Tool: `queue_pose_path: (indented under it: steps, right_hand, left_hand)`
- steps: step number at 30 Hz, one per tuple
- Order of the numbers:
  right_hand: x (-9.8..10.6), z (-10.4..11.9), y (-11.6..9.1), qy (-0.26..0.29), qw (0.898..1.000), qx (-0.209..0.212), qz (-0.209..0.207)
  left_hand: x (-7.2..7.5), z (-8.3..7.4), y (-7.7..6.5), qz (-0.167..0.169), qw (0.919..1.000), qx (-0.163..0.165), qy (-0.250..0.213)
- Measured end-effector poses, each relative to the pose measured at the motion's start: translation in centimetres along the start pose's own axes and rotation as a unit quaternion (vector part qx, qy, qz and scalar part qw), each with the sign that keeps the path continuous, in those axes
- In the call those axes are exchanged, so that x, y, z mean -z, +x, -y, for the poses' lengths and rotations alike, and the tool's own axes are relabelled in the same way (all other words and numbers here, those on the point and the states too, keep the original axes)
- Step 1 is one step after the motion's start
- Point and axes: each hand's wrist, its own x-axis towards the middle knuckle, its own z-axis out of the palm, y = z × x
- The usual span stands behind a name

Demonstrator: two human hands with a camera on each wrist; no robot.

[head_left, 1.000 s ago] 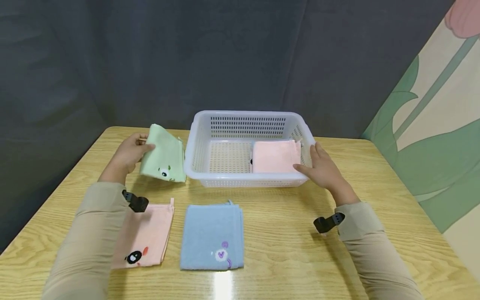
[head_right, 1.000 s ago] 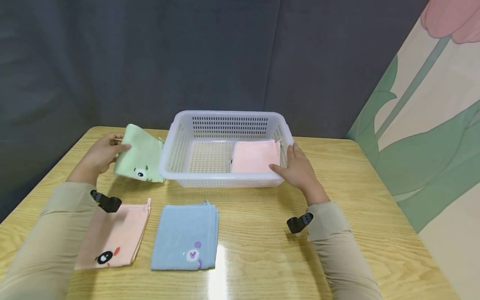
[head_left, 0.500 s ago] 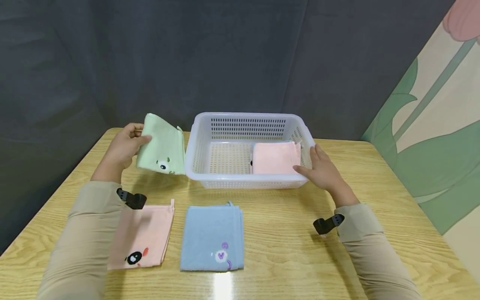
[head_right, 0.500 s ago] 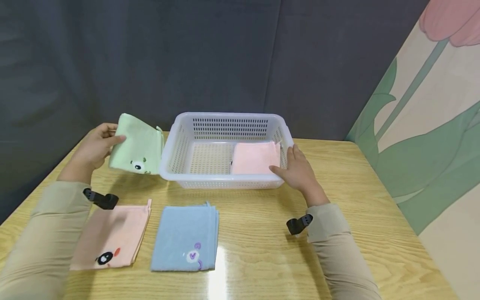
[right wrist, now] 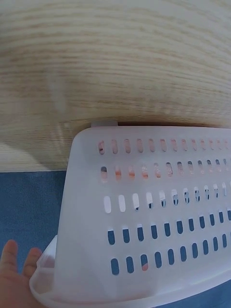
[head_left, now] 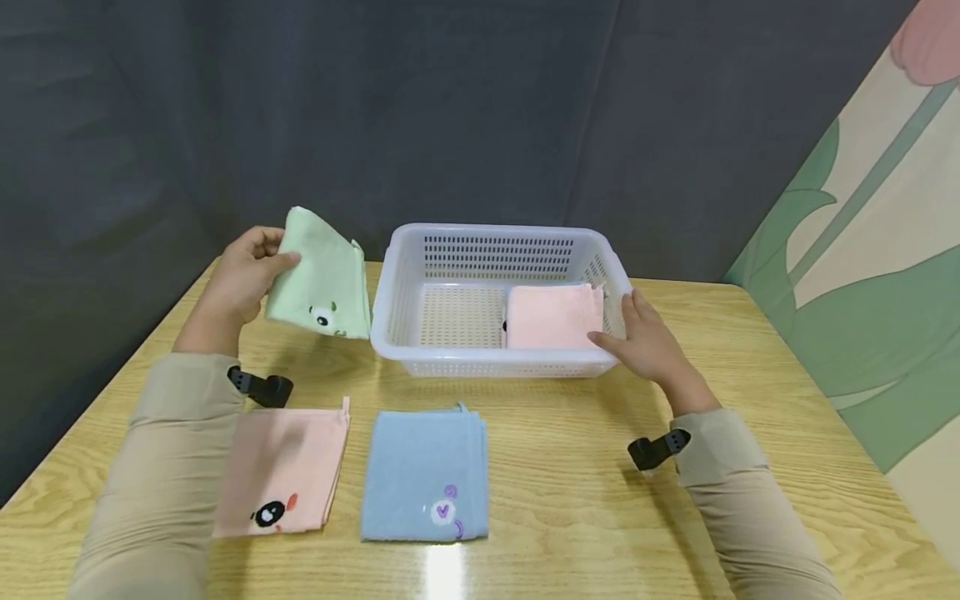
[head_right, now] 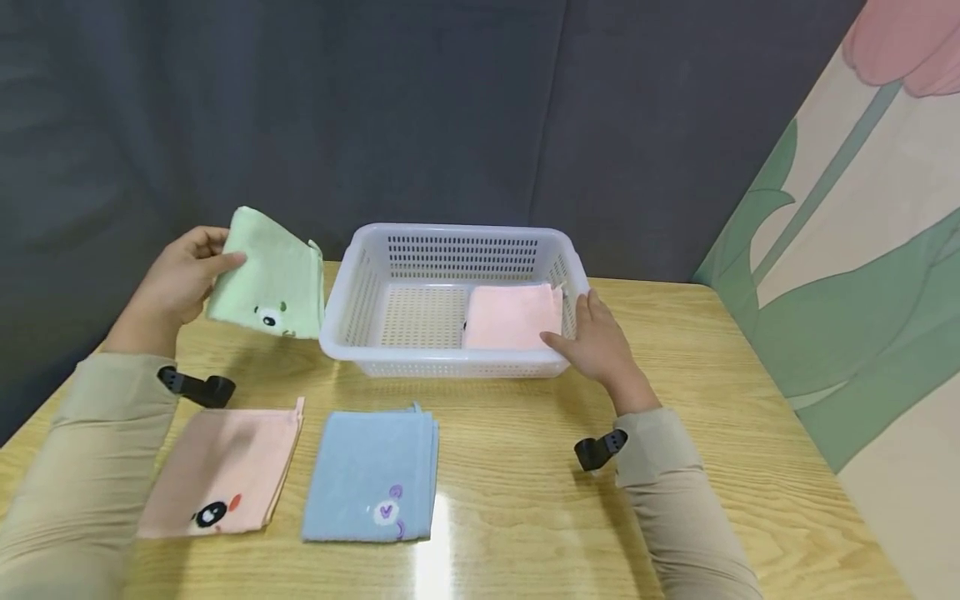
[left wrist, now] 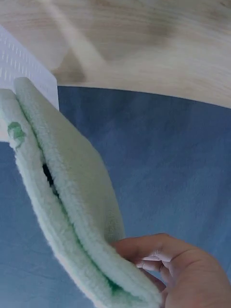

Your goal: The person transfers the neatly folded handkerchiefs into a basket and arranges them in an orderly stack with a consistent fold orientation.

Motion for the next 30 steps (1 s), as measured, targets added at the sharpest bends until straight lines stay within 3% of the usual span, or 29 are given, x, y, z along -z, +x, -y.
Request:
queue_pose_path:
  steps: [16,24,30]
  right_hand:
    - [0.0,0.1,0.0,0.002,1.0,0.0,0.001]
    - [-0.1,0.1,0.1,0.005,1.0,-0.004,0.001]
    - [-0.1,0.0,0.1,0.003,1.0,-0.005,-0.001]
  left_hand:
    - [0.1,-2.9,-0.8,-0.006,0.9974,-0.018,-0.07]
    - [-0.1,-3.9,-1.0,0.003,0.9853,-0.045,-0.165]
    - [-0.6,-4.6,-1.0,0.008,0.978,-0.058,-0.2]
